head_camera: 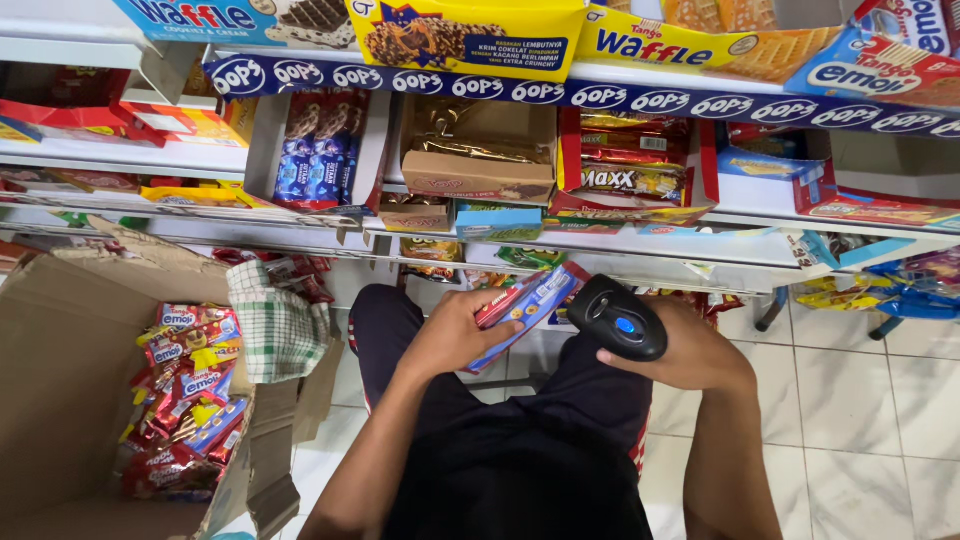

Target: The person sits on the floor of a store aisle and restocks shelves with packaged snacks. They pick up items from a cardboard box, scan them with a handheld barcode scanner, and place them onto the shelves.

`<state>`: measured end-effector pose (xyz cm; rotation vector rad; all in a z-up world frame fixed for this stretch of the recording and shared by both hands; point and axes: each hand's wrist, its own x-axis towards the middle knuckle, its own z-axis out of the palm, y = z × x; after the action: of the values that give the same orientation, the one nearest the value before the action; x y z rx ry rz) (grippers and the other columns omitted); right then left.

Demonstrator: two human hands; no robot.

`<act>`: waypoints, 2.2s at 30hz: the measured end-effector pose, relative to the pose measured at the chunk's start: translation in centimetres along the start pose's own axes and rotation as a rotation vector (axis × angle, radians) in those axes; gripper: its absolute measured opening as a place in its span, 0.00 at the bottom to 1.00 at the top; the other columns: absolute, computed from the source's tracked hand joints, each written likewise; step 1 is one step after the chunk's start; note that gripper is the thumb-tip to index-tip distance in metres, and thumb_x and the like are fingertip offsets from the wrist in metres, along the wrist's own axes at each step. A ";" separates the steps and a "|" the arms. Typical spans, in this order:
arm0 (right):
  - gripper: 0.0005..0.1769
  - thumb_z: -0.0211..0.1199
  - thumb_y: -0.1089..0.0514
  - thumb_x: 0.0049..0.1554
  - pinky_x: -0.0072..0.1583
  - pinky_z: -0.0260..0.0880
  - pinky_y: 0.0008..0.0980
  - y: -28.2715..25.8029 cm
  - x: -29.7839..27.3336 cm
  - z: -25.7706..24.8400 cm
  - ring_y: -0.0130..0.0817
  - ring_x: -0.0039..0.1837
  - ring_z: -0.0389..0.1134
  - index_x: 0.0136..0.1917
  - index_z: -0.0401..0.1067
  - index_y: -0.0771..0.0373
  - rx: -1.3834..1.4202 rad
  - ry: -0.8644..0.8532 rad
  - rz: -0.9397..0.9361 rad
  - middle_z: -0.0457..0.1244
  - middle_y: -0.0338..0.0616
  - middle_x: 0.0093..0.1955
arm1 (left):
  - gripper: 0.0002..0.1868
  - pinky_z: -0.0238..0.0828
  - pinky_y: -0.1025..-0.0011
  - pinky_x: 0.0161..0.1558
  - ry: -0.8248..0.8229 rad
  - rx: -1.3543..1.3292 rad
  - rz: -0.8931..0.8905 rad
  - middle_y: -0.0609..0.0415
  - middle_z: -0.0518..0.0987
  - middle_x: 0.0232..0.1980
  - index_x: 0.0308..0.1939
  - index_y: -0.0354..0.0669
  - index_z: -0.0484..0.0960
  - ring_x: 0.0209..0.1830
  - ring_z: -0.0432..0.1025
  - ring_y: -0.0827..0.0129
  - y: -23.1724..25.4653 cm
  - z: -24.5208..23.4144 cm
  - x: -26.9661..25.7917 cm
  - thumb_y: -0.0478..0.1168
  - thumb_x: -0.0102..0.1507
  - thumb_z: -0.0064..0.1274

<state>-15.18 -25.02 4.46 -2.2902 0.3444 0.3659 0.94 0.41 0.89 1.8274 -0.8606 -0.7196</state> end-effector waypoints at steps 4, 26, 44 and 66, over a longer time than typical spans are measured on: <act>0.25 0.78 0.42 0.43 0.49 0.71 0.39 0.8 0.3 0.2 0.41 0.43 0.73 0.43 0.77 0.62 -0.060 0.004 -0.040 0.71 0.46 0.38 | 0.14 0.74 0.70 0.33 -0.015 -0.058 -0.082 0.51 0.83 0.27 0.47 0.41 0.85 0.24 0.76 0.75 -0.9 0.2 0.0 0.42 0.60 0.63; 0.17 0.76 0.63 0.51 0.48 0.72 0.26 1.0 4.5 10.6 0.23 0.45 0.69 0.52 0.74 0.66 0.639 0.570 -0.114 0.69 0.38 0.45 | 0.16 0.77 0.64 0.58 0.064 -1.219 -0.098 0.48 0.82 0.52 0.54 0.33 0.80 0.52 0.78 0.66 -7.8 7.9 -0.1 0.43 0.73 0.46; 0.18 0.70 0.70 0.55 0.54 0.73 0.31 3.4 5.1 15.4 0.29 0.52 0.70 0.58 0.71 0.67 1.143 0.655 -0.199 0.67 0.42 0.52 | 0.19 0.62 0.65 0.35 0.636 -1.013 -0.227 0.52 0.79 0.42 0.61 0.30 0.77 0.32 0.66 0.69 -7.2 8.1 1.9 0.42 0.72 0.54; 0.14 0.68 0.66 0.55 0.44 0.76 0.32 -2.3 2.6 12.7 0.29 0.41 0.72 0.54 0.71 0.69 0.968 0.185 -0.185 0.69 0.44 0.44 | 0.12 0.74 0.73 0.48 0.615 -0.666 -0.047 0.57 0.85 0.44 0.48 0.35 0.86 0.42 0.76 0.77 -8.2 6.0 1.4 0.39 0.64 0.62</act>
<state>-13.96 -14.47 -3.29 -1.3817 0.3050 -0.1113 -0.90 -1.34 -9.05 1.3338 -0.1365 -0.3618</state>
